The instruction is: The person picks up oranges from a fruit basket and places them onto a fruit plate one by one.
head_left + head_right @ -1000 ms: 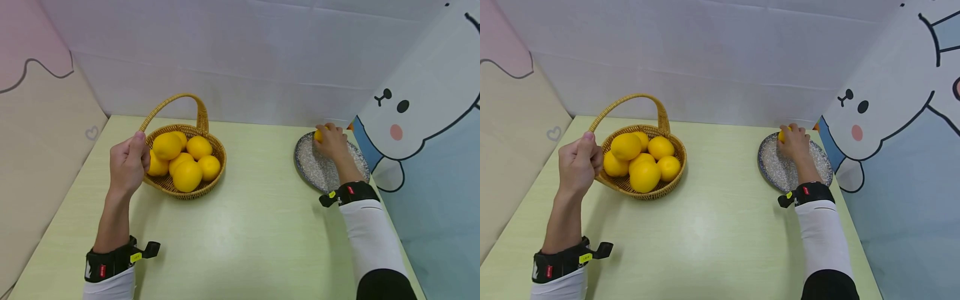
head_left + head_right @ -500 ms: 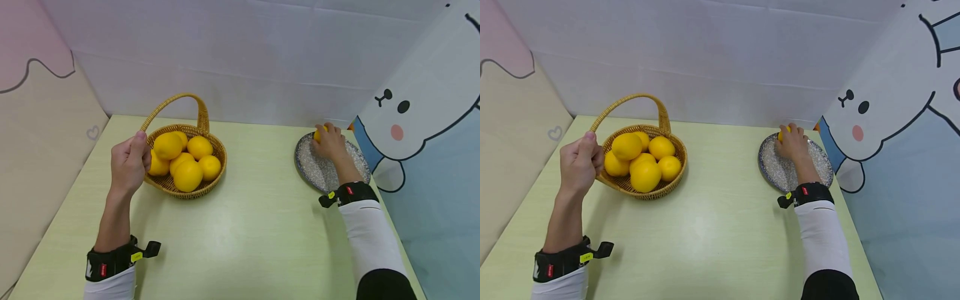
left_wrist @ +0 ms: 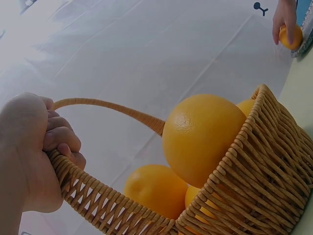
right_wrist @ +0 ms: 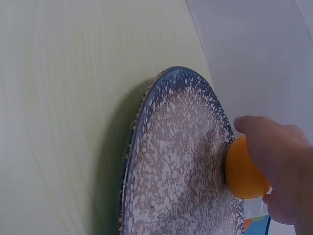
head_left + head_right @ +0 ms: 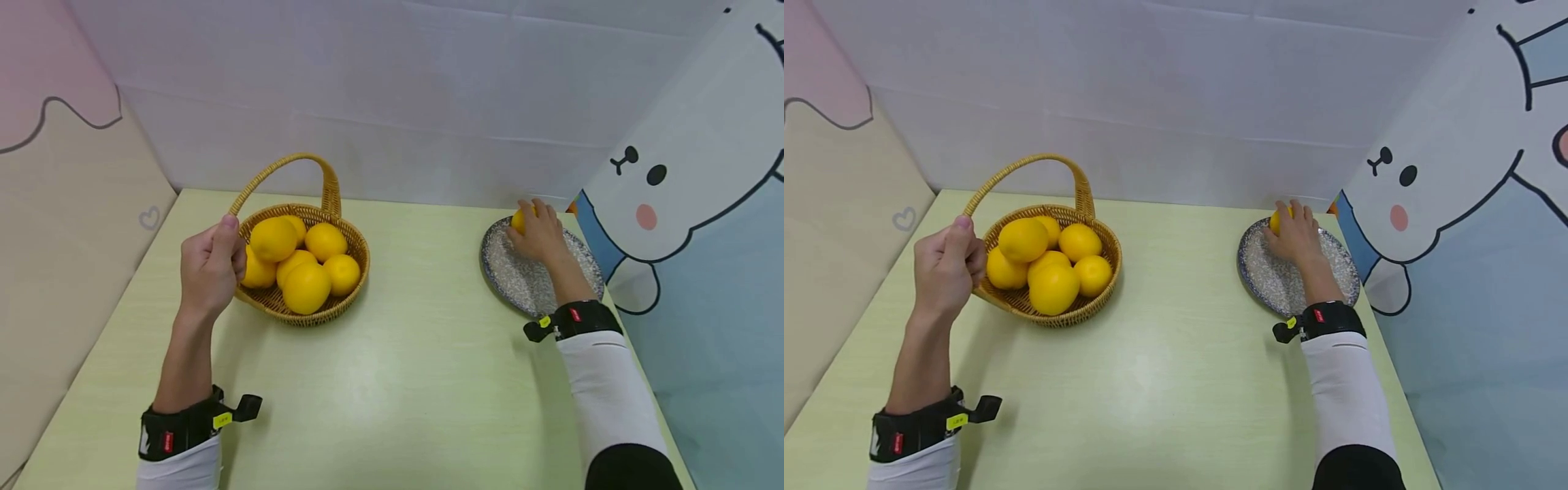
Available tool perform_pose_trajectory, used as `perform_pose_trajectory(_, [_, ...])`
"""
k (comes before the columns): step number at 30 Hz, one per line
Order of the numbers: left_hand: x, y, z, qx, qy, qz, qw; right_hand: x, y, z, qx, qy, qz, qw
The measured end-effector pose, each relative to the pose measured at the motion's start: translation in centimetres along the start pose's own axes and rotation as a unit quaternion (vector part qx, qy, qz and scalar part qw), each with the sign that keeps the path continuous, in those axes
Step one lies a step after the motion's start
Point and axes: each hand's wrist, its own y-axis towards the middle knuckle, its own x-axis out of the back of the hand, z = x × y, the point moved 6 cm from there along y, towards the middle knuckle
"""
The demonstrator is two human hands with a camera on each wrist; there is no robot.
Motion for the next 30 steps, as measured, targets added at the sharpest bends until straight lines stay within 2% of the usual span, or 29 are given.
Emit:
perform_pose_trajectory(17, [0.0, 0.0, 0.1, 0.002, -0.001, 0.0, 1.0, 0.6, -0.7, -0.3, 0.001, 0.001, -0.008, 1.0])
perform_pose_trajectory(23, [0.0, -0.1, 0.0, 0.003, 0.006, -0.001, 1.0, 1.1, -0.8, 1.0, 0.042, 0.002, -0.029, 0.9987])
perform_pose_trajectory(30, [0.1, 0.0, 0.0, 0.003, 0.018, -0.005, 0.9998, 1.2, -1.5, 5.0, 0.116, 0.008, -0.054, 0.9917])
